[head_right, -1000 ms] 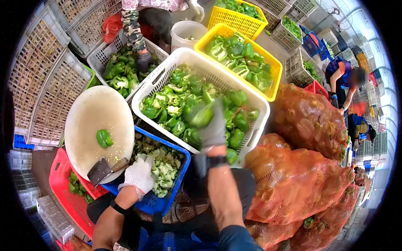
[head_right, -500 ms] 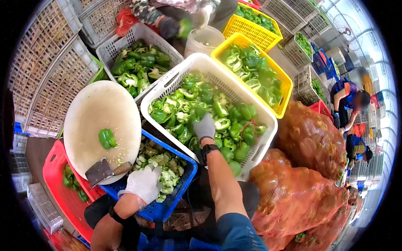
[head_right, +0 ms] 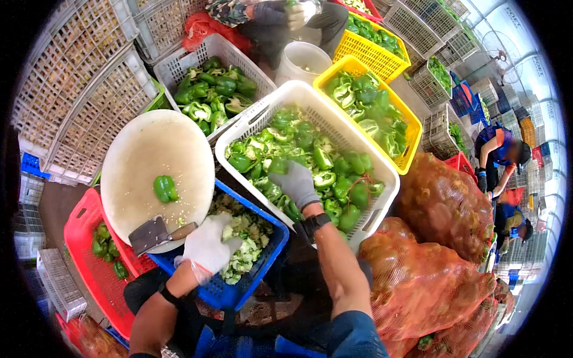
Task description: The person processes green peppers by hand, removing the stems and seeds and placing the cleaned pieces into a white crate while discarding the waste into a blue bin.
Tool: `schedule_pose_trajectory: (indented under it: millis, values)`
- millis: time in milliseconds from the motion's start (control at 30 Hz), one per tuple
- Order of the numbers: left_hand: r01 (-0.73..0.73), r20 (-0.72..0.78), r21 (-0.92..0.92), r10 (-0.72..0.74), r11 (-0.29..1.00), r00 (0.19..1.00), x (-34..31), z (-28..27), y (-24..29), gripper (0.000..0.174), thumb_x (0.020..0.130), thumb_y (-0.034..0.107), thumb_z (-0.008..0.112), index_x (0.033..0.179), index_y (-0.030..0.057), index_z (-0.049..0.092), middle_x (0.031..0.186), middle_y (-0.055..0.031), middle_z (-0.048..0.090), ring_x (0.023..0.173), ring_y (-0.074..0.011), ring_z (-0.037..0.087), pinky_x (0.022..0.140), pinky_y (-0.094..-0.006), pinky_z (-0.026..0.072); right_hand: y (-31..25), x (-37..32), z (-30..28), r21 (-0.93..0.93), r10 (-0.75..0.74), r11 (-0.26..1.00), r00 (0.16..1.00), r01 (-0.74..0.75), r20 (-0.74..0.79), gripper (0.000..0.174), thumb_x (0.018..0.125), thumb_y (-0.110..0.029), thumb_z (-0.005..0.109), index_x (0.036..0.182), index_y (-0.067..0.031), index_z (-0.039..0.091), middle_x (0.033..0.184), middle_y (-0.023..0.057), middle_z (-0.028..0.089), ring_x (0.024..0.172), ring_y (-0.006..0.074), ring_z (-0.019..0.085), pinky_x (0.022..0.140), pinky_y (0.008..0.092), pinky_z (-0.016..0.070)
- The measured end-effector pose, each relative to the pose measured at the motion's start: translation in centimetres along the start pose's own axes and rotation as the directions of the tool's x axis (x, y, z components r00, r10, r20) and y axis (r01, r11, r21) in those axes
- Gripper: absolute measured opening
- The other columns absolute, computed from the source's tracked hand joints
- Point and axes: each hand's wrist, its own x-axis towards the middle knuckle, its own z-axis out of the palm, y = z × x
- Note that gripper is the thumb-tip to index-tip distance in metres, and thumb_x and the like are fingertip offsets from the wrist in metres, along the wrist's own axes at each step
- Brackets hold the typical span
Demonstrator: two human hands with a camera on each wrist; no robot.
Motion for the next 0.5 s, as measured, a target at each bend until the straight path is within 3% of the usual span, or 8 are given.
schedule_pose_trajectory:
  millis: [33, 100, 133, 167, 233, 367, 400, 500]
  values:
    - [0.128, 0.087, -0.117, -0.118, 0.985, 0.989, 0.9, -1.6, 0.7, 0.065, 0.093, 0.037, 0.079, 0.143, -0.0017, 0.065, 0.115, -0.0220, 0.078, 0.097, -0.0339, 0.079, 0.088, -0.0430, 0.0629, -1.8, -1.1, -0.7, 0.022, -0.079, 0.997, 0.997, 0.079, 0.001, 0.052, 0.088, -0.045, 0.081, 0.126, -0.0095, 0.075, 0.112, 0.0246, 0.079, 0.104, 0.0418, 0.077, 0.096, 0.0485, 0.0611]
    - [0.193, -0.038, -0.471, -0.238, 0.861, 0.970, 1.8, 0.5, -1.8, 0.067, 0.098, 0.040, 0.076, 0.148, -0.0026, 0.059, 0.107, -0.0163, 0.077, 0.090, -0.0253, 0.077, 0.079, -0.0372, 0.0623, -6.2, -4.5, -1.9, -0.014, -0.338, 0.941, 0.941, 0.338, 0.010, 0.053, 0.089, -0.044, 0.082, 0.126, -0.0080, 0.074, 0.112, 0.0212, 0.078, 0.102, 0.0410, 0.076, 0.094, 0.0496, 0.0608]
    - [0.283, 0.080, -0.627, -0.301, 0.726, 0.950, 2.2, -0.9, -1.8, 0.066, 0.104, 0.041, 0.072, 0.150, -0.0032, 0.056, 0.103, -0.0136, 0.072, 0.082, -0.0224, 0.074, 0.071, -0.0352, 0.0608, -7.4, -6.2, -1.4, -0.090, -0.473, 0.879, 0.880, 0.467, -0.051, 0.052, 0.088, -0.039, 0.085, 0.127, -0.0084, 0.073, 0.119, 0.0173, 0.075, 0.109, 0.0384, 0.075, 0.094, 0.0487, 0.0603]
    - [0.403, 0.265, -0.810, -0.347, 0.427, 0.900, 2.3, -4.3, 1.0, 0.063, 0.105, 0.037, 0.070, 0.149, -0.0050, 0.054, 0.103, -0.0140, 0.069, 0.076, -0.0242, 0.071, 0.067, -0.0370, 0.0598, -8.8, -7.6, -1.3, -0.156, -0.589, 0.799, 0.808, 0.581, -0.004, 0.051, 0.088, -0.032, 0.086, 0.130, -0.0093, 0.070, 0.123, 0.0155, 0.072, 0.115, 0.0360, 0.072, 0.096, 0.0463, 0.0603]
    - [0.334, 0.285, -0.938, -0.337, 0.095, 0.897, 1.7, -3.9, 0.2, 0.055, 0.106, 0.029, 0.067, 0.145, -0.0078, 0.056, 0.106, -0.0153, 0.068, 0.074, -0.0245, 0.070, 0.066, -0.0375, 0.0599, -11.1, -10.6, -1.5, -0.215, -0.828, 0.557, 0.555, 0.802, -0.073, 0.052, 0.089, -0.023, 0.086, 0.134, -0.0068, 0.066, 0.125, 0.0153, 0.069, 0.116, 0.0344, 0.071, 0.098, 0.0456, 0.0602]
    - [0.313, 0.287, -0.936, -0.166, 0.163, 0.944, 0.6, -3.7, -2.0, 0.053, 0.104, 0.019, 0.065, 0.147, -0.0091, 0.056, 0.107, -0.0149, 0.070, 0.075, -0.0232, 0.069, 0.066, -0.0368, 0.0606, -11.9, -14.6, -3.2, 0.309, -0.723, 0.648, 0.690, 0.696, -0.040, 0.056, 0.094, -0.006, 0.079, 0.147, 0.0004, 0.061, 0.148, 0.0182, 0.064, 0.133, 0.0331, 0.067, 0.110, 0.0413, 0.0577]
    - [0.300, 0.270, -0.930, -0.156, 0.214, 0.950, 0.3, -4.0, -1.7, 0.053, 0.103, 0.017, 0.064, 0.148, -0.0092, 0.056, 0.107, -0.0149, 0.071, 0.075, -0.0229, 0.069, 0.066, -0.0364, 0.0607, -10.7, -14.8, -2.0, 0.786, -0.457, 0.570, 0.888, 0.241, 0.059, 0.060, 0.096, -0.005, 0.079, 0.153, 0.0012, 0.059, 0.154, 0.0174, 0.063, 0.139, 0.0284, 0.064, 0.116, 0.0412, 0.0543]
    - [0.284, 0.269, -0.897, -0.093, 0.339, 0.959, -0.5, -4.1, -0.5, 0.056, 0.099, 0.011, 0.066, 0.150, -0.0090, 0.056, 0.107, -0.0132, 0.072, 0.076, -0.0206, 0.070, 0.067, -0.0345, 0.0603, -8.3, -15.0, -1.1, 0.836, -0.276, 0.522, 0.961, 0.168, -0.020, 0.062, 0.110, -0.028, 0.069, 0.161, 0.0024, 0.051, 0.154, 0.0188, 0.063, 0.137, 0.0252, 0.064, 0.118, 0.0420, 0.0533]
